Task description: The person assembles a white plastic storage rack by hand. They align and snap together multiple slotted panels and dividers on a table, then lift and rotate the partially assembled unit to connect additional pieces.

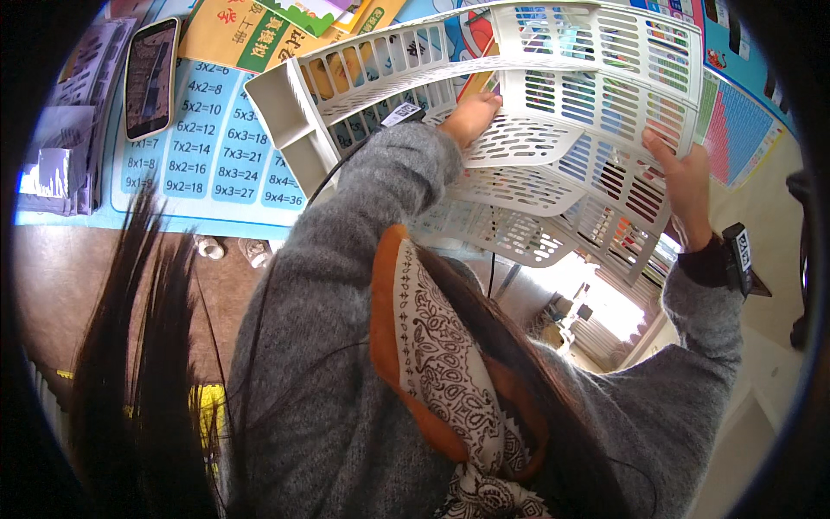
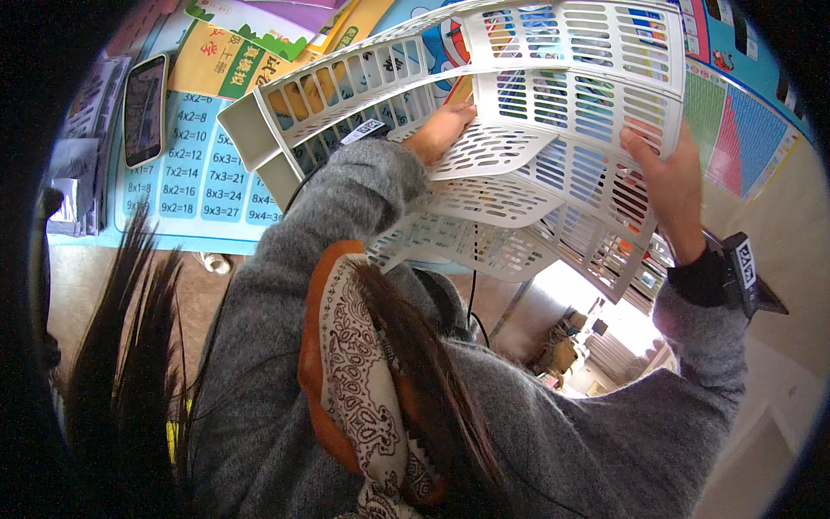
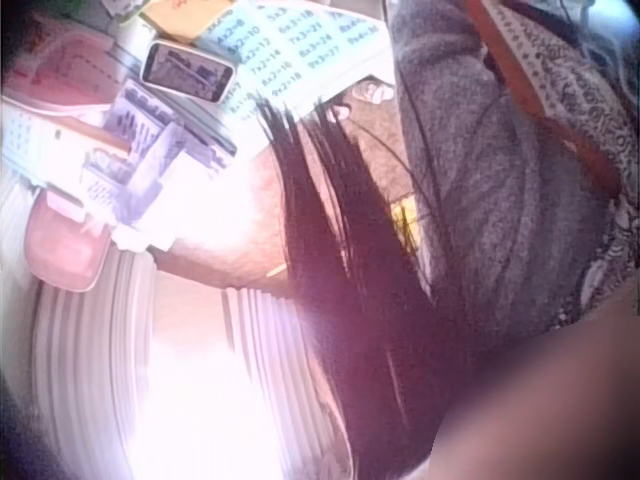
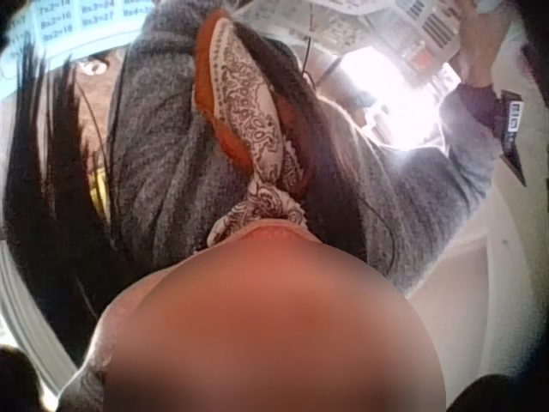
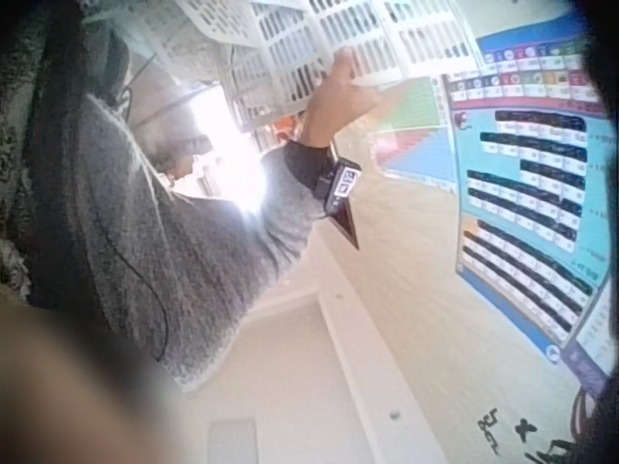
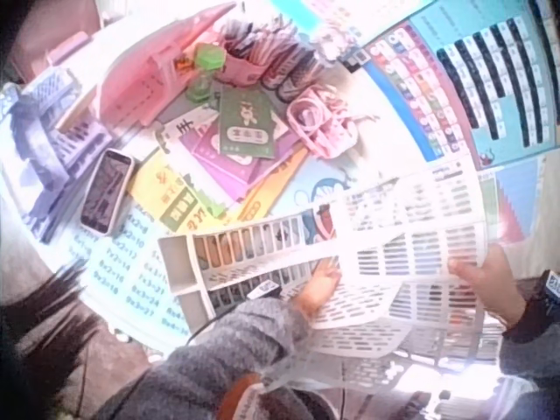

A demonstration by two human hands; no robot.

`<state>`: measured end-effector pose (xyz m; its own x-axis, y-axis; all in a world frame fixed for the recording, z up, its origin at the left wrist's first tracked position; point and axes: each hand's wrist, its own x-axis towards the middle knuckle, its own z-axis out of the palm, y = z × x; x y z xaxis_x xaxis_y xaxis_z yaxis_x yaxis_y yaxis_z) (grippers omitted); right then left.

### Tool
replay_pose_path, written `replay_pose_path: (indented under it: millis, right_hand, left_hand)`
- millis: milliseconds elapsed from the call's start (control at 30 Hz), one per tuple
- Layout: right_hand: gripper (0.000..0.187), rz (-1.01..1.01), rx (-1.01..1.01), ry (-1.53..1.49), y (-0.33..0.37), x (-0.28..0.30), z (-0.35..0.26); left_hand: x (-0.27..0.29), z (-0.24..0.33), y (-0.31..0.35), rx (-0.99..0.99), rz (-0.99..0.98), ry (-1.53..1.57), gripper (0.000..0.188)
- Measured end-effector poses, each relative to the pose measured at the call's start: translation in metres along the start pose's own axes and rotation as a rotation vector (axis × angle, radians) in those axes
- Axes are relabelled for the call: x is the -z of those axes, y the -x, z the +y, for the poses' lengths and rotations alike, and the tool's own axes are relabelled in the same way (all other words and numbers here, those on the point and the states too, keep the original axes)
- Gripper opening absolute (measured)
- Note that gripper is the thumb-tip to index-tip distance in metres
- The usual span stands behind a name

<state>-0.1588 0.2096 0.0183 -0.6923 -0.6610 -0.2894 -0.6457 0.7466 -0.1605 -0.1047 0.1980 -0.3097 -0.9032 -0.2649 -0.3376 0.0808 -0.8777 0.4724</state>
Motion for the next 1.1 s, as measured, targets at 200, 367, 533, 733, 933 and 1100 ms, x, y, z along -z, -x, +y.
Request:
replay_pose_path:
  millis: [200, 367, 533, 733, 933, 1100]
  right_hand:
    - [0.041, -0.05, 0.094, 0.001, -0.008, 0.001, 0.0]
    - [0.039, -0.051, 0.118, -0.07, -0.019, -0.003, 0.01]
    - [0.031, -0.112, -0.004, -0.049, -0.034, -0.006, 0.02]
    - [0.034, -0.12, -0.003, -0.05, -0.032, -0.001, 0.021]
    - [0.035, -0.097, 0.027, -0.037, -0.019, -0.008, 0.022]
    - [0.033, -0.075, -0.019, -0.047, -0.018, -0.012, 0.023]
  left_hand:
    - [-0.002, 0.003, -0.002, -0.035, 0.03, -0.233, 0.031]
    - [0.002, 0.001, -0.005, -0.002, -0.005, -0.038, 0.03]
    - [0.007, 0.005, -0.011, 0.014, -0.047, -0.215, 0.03]
    - [0.028, -0.002, -0.031, -0.018, 0.021, -0.942, 0.036]
    - [0.03, -0.014, -0.04, 0.041, 0.082, -0.819, 0.043]
    - [0.033, -0.005, -0.038, 0.021, 0.138, -0.742, 0.042]
